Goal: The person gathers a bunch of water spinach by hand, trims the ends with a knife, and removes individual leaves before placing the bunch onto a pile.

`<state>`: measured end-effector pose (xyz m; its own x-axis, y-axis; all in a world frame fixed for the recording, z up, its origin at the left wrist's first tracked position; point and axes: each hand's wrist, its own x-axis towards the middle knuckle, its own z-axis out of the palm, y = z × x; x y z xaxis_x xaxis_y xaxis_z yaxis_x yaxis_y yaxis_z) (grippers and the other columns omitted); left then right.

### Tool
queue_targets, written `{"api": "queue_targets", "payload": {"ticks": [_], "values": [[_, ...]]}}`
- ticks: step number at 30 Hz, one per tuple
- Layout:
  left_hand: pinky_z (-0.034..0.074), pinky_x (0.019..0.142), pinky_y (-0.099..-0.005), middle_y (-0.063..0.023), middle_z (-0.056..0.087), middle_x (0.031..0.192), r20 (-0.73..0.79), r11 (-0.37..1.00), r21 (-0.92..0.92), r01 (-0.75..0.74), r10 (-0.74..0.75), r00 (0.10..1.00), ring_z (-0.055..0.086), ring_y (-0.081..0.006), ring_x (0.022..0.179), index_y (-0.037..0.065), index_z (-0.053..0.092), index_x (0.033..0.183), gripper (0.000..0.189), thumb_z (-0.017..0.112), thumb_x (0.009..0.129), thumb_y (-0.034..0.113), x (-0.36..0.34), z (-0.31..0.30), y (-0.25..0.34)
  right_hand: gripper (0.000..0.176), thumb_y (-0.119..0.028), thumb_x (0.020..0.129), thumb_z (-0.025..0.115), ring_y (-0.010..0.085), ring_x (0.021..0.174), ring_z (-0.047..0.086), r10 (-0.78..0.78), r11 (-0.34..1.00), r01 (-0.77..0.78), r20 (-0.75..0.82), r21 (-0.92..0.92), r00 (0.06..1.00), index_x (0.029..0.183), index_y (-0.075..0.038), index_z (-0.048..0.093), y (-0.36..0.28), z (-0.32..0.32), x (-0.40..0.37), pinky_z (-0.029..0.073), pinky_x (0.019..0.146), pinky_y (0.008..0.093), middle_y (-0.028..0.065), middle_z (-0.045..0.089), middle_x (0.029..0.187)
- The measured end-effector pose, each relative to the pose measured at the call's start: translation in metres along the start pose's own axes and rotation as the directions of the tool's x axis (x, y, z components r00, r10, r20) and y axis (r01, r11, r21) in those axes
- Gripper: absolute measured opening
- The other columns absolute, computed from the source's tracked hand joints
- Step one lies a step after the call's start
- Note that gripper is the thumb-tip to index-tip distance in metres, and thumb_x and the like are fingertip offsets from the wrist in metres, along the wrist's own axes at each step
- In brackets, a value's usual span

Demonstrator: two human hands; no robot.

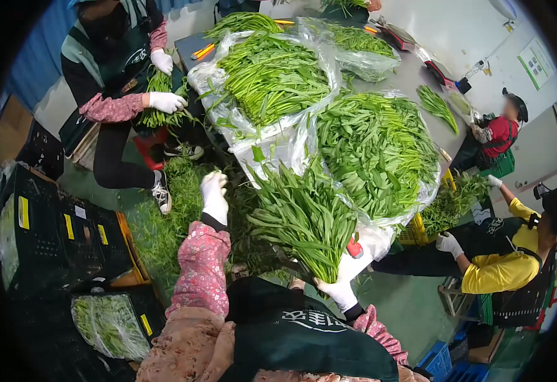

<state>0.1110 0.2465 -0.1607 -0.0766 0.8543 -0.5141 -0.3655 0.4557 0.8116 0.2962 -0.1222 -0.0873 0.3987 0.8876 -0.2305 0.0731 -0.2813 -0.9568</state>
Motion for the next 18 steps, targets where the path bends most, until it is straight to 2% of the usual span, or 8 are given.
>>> {"api": "queue_targets", "payload": {"ticks": [2, 4, 5, 6, 8, 10, 14, 18], "values": [[0.043, 0.100, -0.0379, -0.0135, 0.054, 0.128, -0.196, 0.871, 0.391, -0.297, 0.394, 0.898, 0.051, -0.0278, 0.118, 0.011, 0.056, 0.129, 0.051, 0.066, 0.079, 0.005, 0.004, 0.005, 0.010, 0.056, -0.001, 0.082, 0.072, 0.0128, 0.101, 0.059, 0.044, 0.994, -0.044, 0.001, 0.099, 0.999, 0.134, -0.002, 0.049, 0.003, 0.001, -0.002, 0.050, 0.089, 0.0300, 0.0049, 0.063, 0.118], [0.041, 0.103, -0.0432, -0.0171, 0.050, 0.131, 0.135, 0.319, 0.731, -0.603, 0.799, 0.586, 0.050, -0.0307, 0.121, 0.013, 0.054, 0.135, 0.062, 0.070, 0.076, 0.004, -0.023, 0.016, 0.027, 0.059, -0.002, 0.081, 0.074, 0.0133, 0.103, 0.059, 0.088, 0.981, -0.089, 0.012, 0.174, 0.996, 0.135, -0.002, 0.049, 0.002, 0.002, -0.001, 0.050, 0.090, 0.0302, 0.0049, 0.063, 0.118], [0.040, 0.104, -0.0470, -0.0162, 0.051, 0.132, 0.406, 0.056, 0.708, -0.704, 0.783, 0.471, 0.048, -0.0335, 0.123, 0.017, 0.053, 0.137, 0.066, 0.072, 0.075, 0.010, -0.013, 0.019, 0.022, 0.062, -0.003, 0.079, 0.075, 0.0137, 0.104, 0.059, 0.112, 0.973, -0.113, 0.021, 0.201, 0.994, 0.135, -0.002, 0.049, 0.000, 0.001, 0.000, 0.049, 0.091, 0.0303, 0.0050, 0.063, 0.118], [0.039, 0.104, -0.0498, -0.0124, 0.051, 0.137, 0.509, -0.037, 0.755, -0.654, 0.663, 0.549, 0.044, -0.0347, 0.127, 0.021, 0.061, 0.130, 0.053, 0.069, 0.078, 0.018, -0.016, 0.030, 0.012, 0.065, -0.004, 0.077, 0.077, 0.0142, 0.106, 0.059, 0.136, 0.964, -0.139, 0.030, 0.226, 0.990, 0.136, -0.003, 0.049, -0.001, 0.001, -0.001, 0.049, 0.092, 0.0304, 0.0051, 0.063, 0.119], [0.034, 0.108, -0.0511, -0.0082, 0.050, 0.143, 0.728, 0.009, 0.512, -0.859, 0.527, 0.439, 0.038, -0.0341, 0.134, 0.026, 0.073, 0.114, 0.032, 0.063, 0.083, 0.021, -0.034, 0.048, 0.020, 0.065, -0.004, 0.077, 0.078, 0.0141, 0.106, 0.059, 0.130, 0.974, -0.131, 0.018, 0.184, 0.991, 0.136, -0.003, 0.049, 0.011, 0.001, -0.002, 0.049, 0.092, 0.0304, 0.0052, 0.063, 0.119], [0.029, 0.111, -0.0522, -0.0088, 0.049, 0.145, 0.763, -0.250, 0.542, -0.802, 0.545, 0.346, 0.034, -0.0345, 0.137, 0.029, 0.077, 0.097, 0.022, 0.060, 0.085, 0.022, -0.034, 0.065, -0.004, 0.065, -0.005, 0.078, 0.078, 0.0141, 0.106, 0.059, 0.121, 0.982, -0.121, 0.005, 0.142, 0.993, 0.136, -0.003, 0.050, 0.014, 0.000, 0.000, 0.049, 0.092, 0.0305, 0.0053, 0.063, 0.119], [0.024, 0.114, -0.0556, -0.0098, 0.051, 0.144, 0.895, -0.309, 0.406, -0.860, 0.325, 0.305, 0.030, -0.0403, 0.141, 0.028, 0.075, 0.097, 0.021, 0.071, 0.078, 0.019, -0.029, 0.078, 0.001, 0.061, -0.005, 0.080, 0.077, 0.0143, 0.105, 0.059, 0.080, 0.989, -0.078, -0.010, 0.121, 0.997, 0.135, -0.003, 0.050, 0.007, 0.003, -0.002, 0.049, 0.092, 0.0311, 0.0055, 0.064, 0.119], [0.025, 0.113, -0.0567, -0.0092, 0.054, 0.138, 0.913, -0.321, 0.367, -0.873, 0.304, 0.272, 0.031, -0.0403, 0.141, 0.019, 0.072, 0.090, 0.014, 0.072, 0.076, 0.018, -0.023, 0.079, 0.004, 0.056, -0.005, 0.084, 0.073, 0.0151, 0.103, 0.060, 0.058, 0.995, -0.057, -0.010, 0.086, 0.998, 0.135, -0.003, 0.049, 0.005, 0.004, -0.003, 0.050, 0.091, 0.0328, 0.0054, 0.064, 0.117]]}}
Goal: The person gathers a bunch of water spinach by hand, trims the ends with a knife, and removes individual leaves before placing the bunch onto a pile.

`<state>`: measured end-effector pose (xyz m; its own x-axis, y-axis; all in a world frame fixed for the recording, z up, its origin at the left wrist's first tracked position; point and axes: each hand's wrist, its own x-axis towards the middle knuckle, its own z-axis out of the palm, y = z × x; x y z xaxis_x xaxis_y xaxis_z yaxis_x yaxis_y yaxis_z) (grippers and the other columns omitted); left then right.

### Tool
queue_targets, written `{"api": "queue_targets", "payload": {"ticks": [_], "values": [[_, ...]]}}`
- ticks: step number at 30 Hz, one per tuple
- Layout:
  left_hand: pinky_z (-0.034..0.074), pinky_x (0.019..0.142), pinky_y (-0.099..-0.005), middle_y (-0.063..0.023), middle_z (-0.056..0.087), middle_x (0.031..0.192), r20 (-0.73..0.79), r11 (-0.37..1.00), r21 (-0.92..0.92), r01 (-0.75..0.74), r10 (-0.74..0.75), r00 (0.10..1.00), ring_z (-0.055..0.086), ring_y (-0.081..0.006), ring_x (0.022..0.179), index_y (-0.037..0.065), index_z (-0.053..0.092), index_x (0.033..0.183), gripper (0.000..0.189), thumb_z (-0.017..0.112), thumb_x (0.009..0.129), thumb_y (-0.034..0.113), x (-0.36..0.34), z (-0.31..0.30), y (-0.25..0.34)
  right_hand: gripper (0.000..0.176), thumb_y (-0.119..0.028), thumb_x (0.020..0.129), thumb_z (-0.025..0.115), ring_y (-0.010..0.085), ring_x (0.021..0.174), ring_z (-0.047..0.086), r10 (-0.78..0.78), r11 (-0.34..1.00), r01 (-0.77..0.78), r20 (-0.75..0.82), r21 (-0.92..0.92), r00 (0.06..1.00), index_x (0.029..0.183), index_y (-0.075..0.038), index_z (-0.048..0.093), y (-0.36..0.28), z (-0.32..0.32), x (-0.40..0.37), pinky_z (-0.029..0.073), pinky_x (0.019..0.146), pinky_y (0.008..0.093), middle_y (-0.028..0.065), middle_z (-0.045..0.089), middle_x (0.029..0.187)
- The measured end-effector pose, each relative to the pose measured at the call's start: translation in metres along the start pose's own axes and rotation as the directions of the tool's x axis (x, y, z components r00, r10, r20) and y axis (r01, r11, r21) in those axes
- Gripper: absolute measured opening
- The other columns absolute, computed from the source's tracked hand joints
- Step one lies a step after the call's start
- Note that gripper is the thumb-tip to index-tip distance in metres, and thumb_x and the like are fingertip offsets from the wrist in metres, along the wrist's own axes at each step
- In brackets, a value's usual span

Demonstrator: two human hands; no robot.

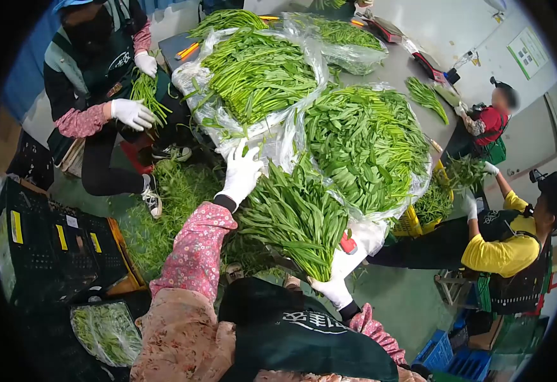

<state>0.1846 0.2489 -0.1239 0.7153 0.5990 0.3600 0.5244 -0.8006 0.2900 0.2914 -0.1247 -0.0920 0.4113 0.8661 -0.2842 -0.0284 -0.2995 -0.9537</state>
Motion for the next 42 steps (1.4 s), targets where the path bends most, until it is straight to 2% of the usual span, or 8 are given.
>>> {"api": "queue_targets", "payload": {"ticks": [5, 11, 16, 17, 19, 22, 25, 42], "values": [[0.031, 0.107, -0.0554, -0.0106, 0.058, 0.107, -0.225, 0.986, 0.118, -0.117, 0.141, 0.964, 0.045, -0.0391, 0.127, 0.007, 0.066, 0.085, 0.015, 0.061, 0.072, 0.008, 0.005, 0.009, -0.010, 0.058, -0.005, 0.078, 0.076, 0.0148, 0.099, 0.060, -0.009, 0.997, 0.007, -0.034, -0.075, 0.999, 0.131, -0.001, 0.053, 0.006, -0.003, 0.002, 0.050, 0.089, 0.0313, 0.0056, 0.066, 0.113], [0.043, 0.094, -0.0471, -0.0175, 0.058, 0.115, -0.255, 0.735, -0.077, 0.674, -0.668, 0.699, 0.052, -0.0356, 0.115, 0.005, 0.061, 0.107, 0.031, 0.058, 0.076, 0.003, 0.007, -0.047, -0.065, 0.057, -0.003, 0.076, 0.076, 0.0143, 0.099, 0.061, -0.005, 0.995, 0.000, -0.050, -0.095, 0.999, 0.129, 0.000, 0.054, 0.005, -0.001, 0.003, 0.050, 0.089, 0.0310, 0.0064, 0.066, 0.113], [0.050, 0.087, -0.0396, -0.0178, 0.063, 0.108, -0.430, 0.800, -0.352, 0.486, -0.599, 0.675, 0.063, -0.0287, 0.100, 0.003, 0.061, 0.109, 0.028, 0.060, 0.082, 0.011, -0.090, -0.047, -0.098, 0.056, -0.004, 0.077, 0.076, 0.0140, 0.098, 0.061, -0.072, 0.992, 0.066, -0.053, -0.106, 0.996, 0.128, 0.000, 0.054, 0.000, 0.003, 0.001, 0.051, 0.088, 0.0310, 0.0065, 0.067, 0.111], [0.053, 0.084, -0.0398, -0.0148, 0.069, 0.096, 0.279, 0.541, -0.569, 0.619, -0.581, 0.765, 0.067, -0.0274, 0.090, 0.001, 0.065, 0.101, 0.029, 0.054, 0.096, 0.027, -0.123, -0.048, -0.107, 0.054, -0.006, 0.077, 0.076, 0.0140, 0.097, 0.062, -0.073, 0.994, 0.070, -0.033, -0.083, 0.997, 0.127, -0.001, 0.055, -0.003, 0.004, -0.001, 0.051, 0.088, 0.0314, 0.0067, 0.068, 0.109], [0.058, 0.080, -0.0369, -0.0195, 0.071, 0.094, 0.655, -0.138, -0.755, 0.641, -0.119, 0.746, 0.071, -0.0281, 0.086, -0.003, 0.063, 0.109, 0.065, 0.033, 0.105, 0.054, -0.145, -0.106, 0.014, 0.053, -0.008, 0.078, 0.077, 0.0146, 0.096, 0.063, -0.022, 0.984, 0.027, -0.033, 0.177, 0.999, 0.126, -0.001, 0.055, -0.012, 0.016, -0.006, 0.051, 0.087, 0.0317, 0.0074, 0.067, 0.107], [0.041, 0.109, -0.0491, -0.0234, 0.053, 0.139, 0.706, -0.604, -0.365, 0.709, 0.317, 0.633, 0.052, -0.0339, 0.129, -0.002, 0.041, 0.143, 0.070, 0.030, 0.104, 0.055, -0.193, -0.052, 0.087, 0.056, -0.009, 0.079, 0.077, 0.0176, 0.097, 0.063, -0.107, 0.980, 0.121, 0.092, -0.156, 0.990, 0.129, -0.002, 0.053, -0.028, 0.017, -0.004, 0.051, 0.087, 0.0325, 0.0086, 0.066, 0.109], [0.035, 0.113, -0.0518, -0.0113, 0.041, 0.153, 0.470, -0.963, -0.203, 0.179, 0.065, 0.880, 0.039, -0.0324, 0.139, 0.008, 0.032, 0.152, 0.067, 0.040, 0.102, 0.053, -0.171, -0.045, 0.107, 0.068, -0.021, 0.078, 0.080, 0.0311, 0.111, 0.058, -0.236, 0.788, 0.335, 0.249, -0.517, 0.939, 0.135, -0.001, 0.048, -0.020, 0.012, -0.008, 0.045, 0.098, 0.0413, 0.0173, 0.060, 0.121], [0.038, 0.110, -0.0488, -0.0107, 0.046, 0.147, 0.550, -0.689, -0.635, 0.349, -0.087, 0.830, 0.044, -0.0295, 0.134, 0.008, 0.038, 0.147, 0.059, 0.041, 0.103, 0.048, -0.130, -0.063, 0.023, 0.062, -0.032, 0.071, 0.081, 0.0366, 0.098, 0.058, -0.286, 0.542, 0.500, 0.411, -0.676, 0.865, 0.116, 0.000, 0.054, 0.013, 0.000, 0.017, 0.044, 0.089, 0.0460, 0.0197, 0.060, 0.101]]}}
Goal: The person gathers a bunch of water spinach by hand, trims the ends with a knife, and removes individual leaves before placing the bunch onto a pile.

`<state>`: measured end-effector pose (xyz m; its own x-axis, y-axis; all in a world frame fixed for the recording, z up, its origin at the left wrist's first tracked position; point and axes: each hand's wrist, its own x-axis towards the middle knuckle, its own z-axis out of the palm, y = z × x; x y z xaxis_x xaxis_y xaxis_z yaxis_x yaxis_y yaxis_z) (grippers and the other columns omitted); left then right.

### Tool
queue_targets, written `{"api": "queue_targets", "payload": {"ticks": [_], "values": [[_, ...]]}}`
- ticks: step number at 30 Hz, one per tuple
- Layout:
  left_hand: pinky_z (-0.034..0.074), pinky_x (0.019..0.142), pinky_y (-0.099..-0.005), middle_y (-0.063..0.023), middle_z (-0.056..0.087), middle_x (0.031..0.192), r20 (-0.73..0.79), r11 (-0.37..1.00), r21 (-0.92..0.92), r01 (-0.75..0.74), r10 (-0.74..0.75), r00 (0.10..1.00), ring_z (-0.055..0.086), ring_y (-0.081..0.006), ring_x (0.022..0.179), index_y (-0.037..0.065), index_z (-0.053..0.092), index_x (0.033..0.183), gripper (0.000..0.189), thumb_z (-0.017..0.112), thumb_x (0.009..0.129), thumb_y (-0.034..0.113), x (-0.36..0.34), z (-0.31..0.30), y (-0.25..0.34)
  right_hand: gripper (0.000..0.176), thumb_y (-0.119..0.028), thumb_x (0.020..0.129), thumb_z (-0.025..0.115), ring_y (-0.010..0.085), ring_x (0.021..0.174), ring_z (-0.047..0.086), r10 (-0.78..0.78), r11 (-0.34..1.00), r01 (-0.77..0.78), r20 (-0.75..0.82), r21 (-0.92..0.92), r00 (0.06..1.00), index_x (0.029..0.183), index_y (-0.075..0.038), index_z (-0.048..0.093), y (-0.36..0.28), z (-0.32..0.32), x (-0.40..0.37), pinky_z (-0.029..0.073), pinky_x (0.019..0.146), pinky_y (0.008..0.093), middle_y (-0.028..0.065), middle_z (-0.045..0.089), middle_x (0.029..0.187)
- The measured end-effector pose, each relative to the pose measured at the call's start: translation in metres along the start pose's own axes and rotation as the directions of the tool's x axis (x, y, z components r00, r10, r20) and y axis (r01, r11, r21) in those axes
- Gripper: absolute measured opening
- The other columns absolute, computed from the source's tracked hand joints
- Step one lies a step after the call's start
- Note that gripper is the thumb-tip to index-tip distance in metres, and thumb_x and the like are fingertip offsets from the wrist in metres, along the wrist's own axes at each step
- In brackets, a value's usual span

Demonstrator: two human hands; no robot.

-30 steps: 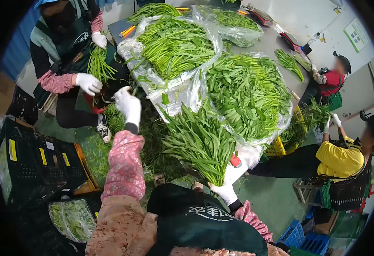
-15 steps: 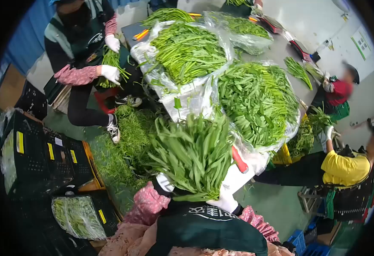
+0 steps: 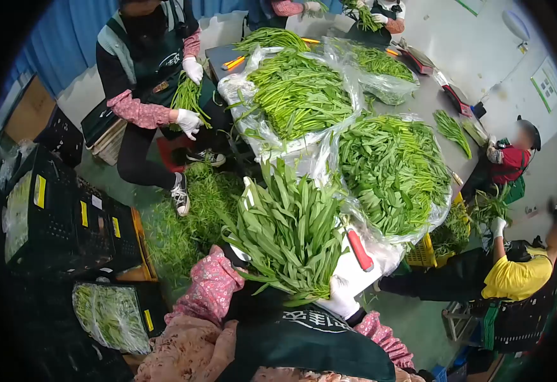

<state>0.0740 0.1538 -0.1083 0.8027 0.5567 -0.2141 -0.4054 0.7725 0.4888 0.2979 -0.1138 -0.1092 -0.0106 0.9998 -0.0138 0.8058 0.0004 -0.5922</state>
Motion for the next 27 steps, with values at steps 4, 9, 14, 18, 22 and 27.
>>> {"api": "queue_targets", "payload": {"ticks": [4, 9, 14, 18, 22, 27], "values": [[0.039, 0.110, -0.0481, -0.0105, 0.047, 0.145, 0.007, 1.000, 0.002, -0.029, 0.029, 1.000, 0.045, -0.0288, 0.133, 0.008, 0.039, 0.146, 0.058, 0.042, 0.103, 0.047, 0.005, 0.005, 0.010, 0.065, -0.035, 0.073, 0.080, 0.0374, 0.101, 0.057, 0.113, 0.990, -0.106, 0.070, -0.087, 0.991, 0.121, 0.000, 0.053, -0.007, -0.006, 0.005, 0.045, 0.090, 0.0457, 0.0200, 0.060, 0.104], [0.040, 0.109, -0.0472, -0.0103, 0.049, 0.144, 0.011, 0.994, -0.018, -0.104, 0.104, 0.994, 0.046, -0.0280, 0.131, 0.008, 0.040, 0.144, 0.055, 0.042, 0.103, 0.045, 0.011, 0.014, 0.029, 0.066, -0.032, 0.072, 0.081, 0.0368, 0.098, 0.060, 0.074, 0.997, -0.073, -0.031, 0.029, 0.997, 0.122, 0.001, 0.051, -0.011, 0.012, 0.000, 0.048, 0.089, 0.0432, 0.0200, 0.062, 0.103], [0.041, 0.108, -0.0464, -0.0101, 0.050, 0.142, 0.026, 0.986, -0.046, -0.161, 0.162, 0.986, 0.047, -0.0272, 0.129, 0.008, 0.042, 0.143, 0.053, 0.043, 0.103, 0.044, 0.021, 0.023, 0.040, 0.071, -0.026, 0.069, 0.081, 0.0374, 0.100, 0.061, 0.149, 0.988, -0.150, -0.026, -0.035, 0.988, 0.125, 0.003, 0.049, -0.018, 0.015, -0.005, 0.048, 0.090, 0.0436, 0.0211, 0.062, 0.107], [0.041, 0.108, -0.0457, -0.0100, 0.051, 0.140, 0.050, 0.981, -0.062, -0.181, 0.185, 0.982, 0.049, -0.0265, 0.128, 0.008, 0.043, 0.142, 0.051, 0.043, 0.103, 0.043, 0.034, 0.031, 0.046, 0.073, -0.035, 0.072, 0.078, 0.0390, 0.105, 0.057, 0.193, 0.974, -0.197, -0.048, -0.108, 0.980, 0.126, 0.004, 0.049, -0.030, 0.010, -0.012, 0.043, 0.094, 0.0453, 0.0249, 0.059, 0.110], [0.042, 0.107, -0.0450, -0.0098, 0.052, 0.139, 0.067, 0.979, -0.078, -0.191, 0.196, 0.978, 0.050, -0.0258, 0.127, 0.008, 0.045, 0.140, 0.050, 0.044, 0.104, 0.042, 0.041, 0.043, 0.044, 0.065, -0.033, 0.074, 0.076, 0.0383, 0.102, 0.059, 0.206, 0.978, -0.204, -0.078, 0.033, 0.975, 0.123, 0.002, 0.052, -0.034, 0.005, -0.023, 0.043, 0.094, 0.0443, 0.0222, 0.061, 0.107], [0.043, 0.106, -0.0441, -0.0096, 0.054, 0.137, 0.039, 0.973, -0.063, -0.223, 0.225, 0.973, 0.051, -0.0250, 0.125, 0.008, 0.046, 0.139, 0.048, 0.044, 0.104, 0.040, 0.044, 0.061, 0.029, 0.058, -0.030, 0.065, 0.083, 0.0376, 0.087, 0.060, 0.071, 0.992, -0.084, -0.140, -0.094, 0.988, 0.106, -0.001, 0.054, -0.013, -0.012, -0.028, 0.047, 0.081, 0.0456, 0.0177, 0.060, 0.090]]}}
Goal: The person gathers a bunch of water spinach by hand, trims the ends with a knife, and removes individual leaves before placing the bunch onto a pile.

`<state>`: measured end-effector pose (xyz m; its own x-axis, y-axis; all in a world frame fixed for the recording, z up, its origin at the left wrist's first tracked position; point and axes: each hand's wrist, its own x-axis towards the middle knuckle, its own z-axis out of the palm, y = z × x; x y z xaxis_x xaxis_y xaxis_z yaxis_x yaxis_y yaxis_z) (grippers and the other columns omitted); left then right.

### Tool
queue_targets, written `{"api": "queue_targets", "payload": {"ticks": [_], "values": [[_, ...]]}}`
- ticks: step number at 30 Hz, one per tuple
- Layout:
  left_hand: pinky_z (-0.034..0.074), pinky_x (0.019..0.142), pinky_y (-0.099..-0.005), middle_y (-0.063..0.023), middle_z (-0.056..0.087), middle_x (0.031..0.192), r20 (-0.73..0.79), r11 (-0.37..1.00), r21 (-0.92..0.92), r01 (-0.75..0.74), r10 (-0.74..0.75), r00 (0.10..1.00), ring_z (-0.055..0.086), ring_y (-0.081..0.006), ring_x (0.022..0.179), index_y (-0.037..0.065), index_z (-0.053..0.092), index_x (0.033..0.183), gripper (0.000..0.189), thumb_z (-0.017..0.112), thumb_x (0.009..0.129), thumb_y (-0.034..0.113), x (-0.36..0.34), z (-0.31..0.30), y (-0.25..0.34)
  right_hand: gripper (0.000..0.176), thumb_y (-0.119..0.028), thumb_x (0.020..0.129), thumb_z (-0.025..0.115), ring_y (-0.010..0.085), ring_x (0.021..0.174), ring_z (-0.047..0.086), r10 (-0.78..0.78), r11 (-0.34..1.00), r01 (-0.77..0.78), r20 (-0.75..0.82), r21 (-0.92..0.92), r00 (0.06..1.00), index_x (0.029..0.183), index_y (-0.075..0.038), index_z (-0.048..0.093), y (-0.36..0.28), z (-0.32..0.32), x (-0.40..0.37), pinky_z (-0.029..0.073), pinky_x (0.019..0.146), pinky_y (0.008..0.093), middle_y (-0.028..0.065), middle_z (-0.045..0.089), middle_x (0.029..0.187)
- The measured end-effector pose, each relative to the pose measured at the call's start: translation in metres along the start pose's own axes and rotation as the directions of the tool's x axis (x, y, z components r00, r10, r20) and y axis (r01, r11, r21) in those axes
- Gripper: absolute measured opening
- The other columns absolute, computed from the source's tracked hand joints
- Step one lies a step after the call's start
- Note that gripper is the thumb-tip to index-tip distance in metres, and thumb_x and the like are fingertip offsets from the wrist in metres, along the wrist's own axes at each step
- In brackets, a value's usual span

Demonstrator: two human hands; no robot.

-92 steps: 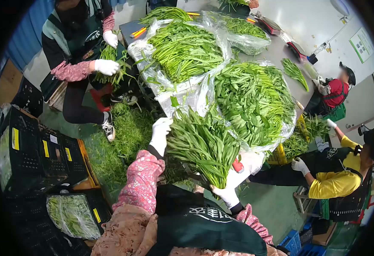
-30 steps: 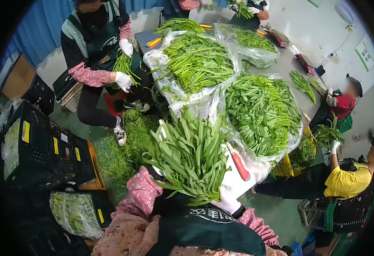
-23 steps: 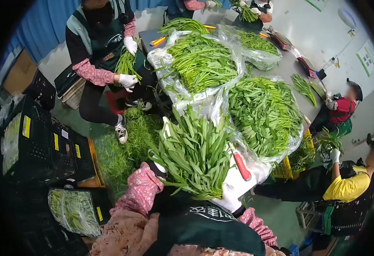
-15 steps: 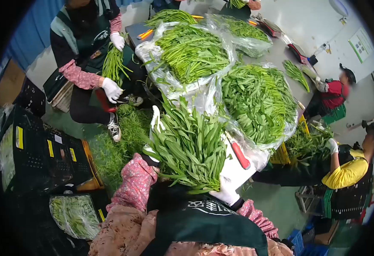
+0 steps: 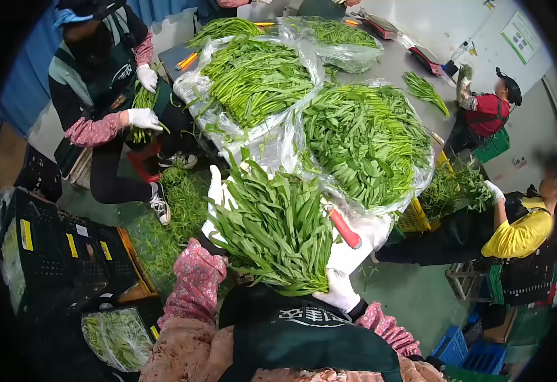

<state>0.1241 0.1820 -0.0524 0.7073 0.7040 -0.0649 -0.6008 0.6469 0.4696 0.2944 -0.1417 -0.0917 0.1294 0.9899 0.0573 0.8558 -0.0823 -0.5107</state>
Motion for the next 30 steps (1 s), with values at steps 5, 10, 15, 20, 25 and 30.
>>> {"api": "queue_targets", "payload": {"ticks": [5, 10, 15, 20, 25, 30], "values": [[0.044, 0.105, -0.0432, -0.0095, 0.055, 0.136, -0.025, 1.000, 0.018, 0.011, -0.011, 1.000, 0.053, -0.0241, 0.124, 0.008, 0.048, 0.138, 0.046, 0.045, 0.104, 0.039, 0.007, 0.032, -0.023, 0.058, -0.032, 0.069, 0.081, 0.0363, 0.091, 0.061, -0.133, 0.991, 0.134, 0.038, -0.029, 0.990, 0.113, -0.002, 0.057, 0.035, -0.048, 0.002, 0.049, 0.080, 0.0430, 0.0165, 0.063, 0.094], [0.045, 0.105, -0.0424, -0.0093, 0.057, 0.134, -0.061, 0.999, 0.025, 0.037, -0.036, 0.997, 0.054, -0.0233, 0.122, 0.008, 0.049, 0.136, 0.043, 0.045, 0.104, 0.037, 0.021, 0.068, -0.049, 0.060, -0.031, 0.069, 0.082, 0.0359, 0.093, 0.062, -0.117, 0.993, 0.119, 0.055, -0.022, 0.992, 0.115, -0.003, 0.056, 0.062, -0.101, -0.003, 0.050, 0.081, 0.0423, 0.0167, 0.064, 0.100], [0.046, 0.104, -0.0415, -0.0091, 0.058, 0.132, -0.084, 0.996, 0.026, 0.086, -0.083, 0.993, 0.055, -0.0224, 0.121, 0.008, 0.051, 0.135, 0.041, 0.046, 0.104, 0.036, 0.054, 0.105, -0.086, 0.064, -0.035, 0.072, 0.078, 0.0352, 0.091, 0.062, -0.072, 0.997, 0.071, 0.046, 0.010, 0.996, 0.122, -0.002, 0.057, 0.115, -0.124, -0.021, 0.050, 0.082, 0.0423, 0.0173, 0.065, 0.095], [0.047, 0.103, -0.0406, -0.0089, 0.060, 0.130, -0.107, 0.990, 0.089, 0.108, -0.098, 0.989, 0.057, -0.0216, 0.119, 0.008, 0.052, 0.133, 0.039, 0.046, 0.104, 0.034, 0.090, 0.133, -0.120, 0.060, -0.032, 0.071, 0.078, 0.0350, 0.076, 0.063, -0.018, 0.990, 0.013, 0.035, 0.141, 0.999, 0.116, 0.000, 0.058, 0.154, -0.142, -0.034, 0.051, 0.070, 0.0414, 0.0171, 0.063, 0.082], [0.049, 0.092, -0.0315, -0.0102, 0.064, 0.115, -0.071, 0.626, 0.766, -0.149, 0.313, 0.947, 0.061, -0.0166, 0.104, 0.004, 0.060, 0.117, 0.028, 0.051, 0.102, 0.027, 0.117, 0.146, -0.108, 0.060, -0.035, 0.076, 0.078, 0.0338, 0.080, 0.070, 0.177, 0.751, -0.332, 0.310, 0.571, 0.934, 0.118, 0.001, 0.054, 0.163, -0.193, -0.035, 0.055, 0.077, 0.0378, 0.0192, 0.070, 0.087], [0.044, 0.103, -0.0358, -0.0141, 0.059, 0.130, -0.137, 0.920, 0.008, -0.391, 0.388, 0.911, 0.056, -0.0219, 0.119, -0.001, 0.058, 0.121, 0.031, 0.055, 0.099, 0.021, 0.159, 0.080, -0.026, 0.072, -0.010, 0.075, 0.081, 0.0154, 0.089, 0.066, 0.188, 0.352, -0.223, 0.164, 0.909, 0.968, 0.138, 0.000, 0.047, 0.179, -0.240, -0.032, 0.052, 0.087, 0.0302, 0.0035, 0.070, 0.104]]}}
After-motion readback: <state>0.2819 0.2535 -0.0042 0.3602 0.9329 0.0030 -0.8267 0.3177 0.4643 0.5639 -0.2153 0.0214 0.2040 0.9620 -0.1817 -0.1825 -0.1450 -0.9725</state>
